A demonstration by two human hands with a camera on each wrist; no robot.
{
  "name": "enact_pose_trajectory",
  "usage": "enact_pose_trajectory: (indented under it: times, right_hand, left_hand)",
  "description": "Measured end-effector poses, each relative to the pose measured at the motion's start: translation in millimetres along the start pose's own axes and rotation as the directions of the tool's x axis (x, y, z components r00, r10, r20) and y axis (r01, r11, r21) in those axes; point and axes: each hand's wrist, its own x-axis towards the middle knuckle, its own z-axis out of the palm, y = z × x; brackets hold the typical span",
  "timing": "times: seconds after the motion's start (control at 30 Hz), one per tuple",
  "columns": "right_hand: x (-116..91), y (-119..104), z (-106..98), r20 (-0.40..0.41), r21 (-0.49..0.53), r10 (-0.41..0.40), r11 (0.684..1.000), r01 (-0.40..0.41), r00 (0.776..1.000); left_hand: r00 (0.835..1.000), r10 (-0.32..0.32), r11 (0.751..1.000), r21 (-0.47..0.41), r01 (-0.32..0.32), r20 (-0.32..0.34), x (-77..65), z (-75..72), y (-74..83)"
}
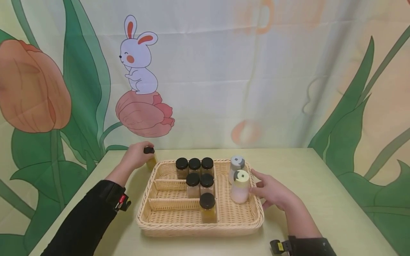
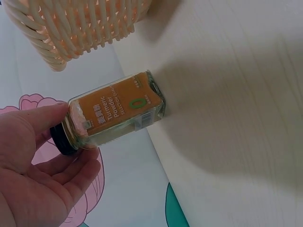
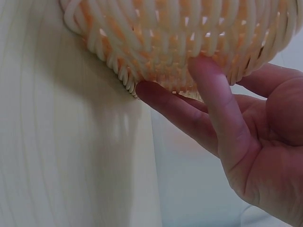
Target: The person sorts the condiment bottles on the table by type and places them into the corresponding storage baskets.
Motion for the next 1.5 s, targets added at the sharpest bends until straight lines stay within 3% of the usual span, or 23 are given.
enact_pose_trajectory:
  times: [0.6,0.93,1.5]
  right_hand:
    - [-2,-1,0,0.011,-0.015,-0.008,1.0,0.008,1.0]
    - [-2,-3,0,0.003,-0.01,0.001,1.0,-0.001,1.0]
    - [-3,-1,0,0.005,-0.014,-0.007,1.0,0.007,1.0]
  left_hand:
    - [0.998,0.026,1.0,-0.017,-0.027,-0.061,1.1,-9.1,-2.2]
    - [0.994,0.035,0.999,-0.027,-0.038,-0.1,-5.2,-17.8,7.7]
    - [0.975,0.145,0.987,-0.041,-0.154,-0.169,-12.0,-43.6,18.4]
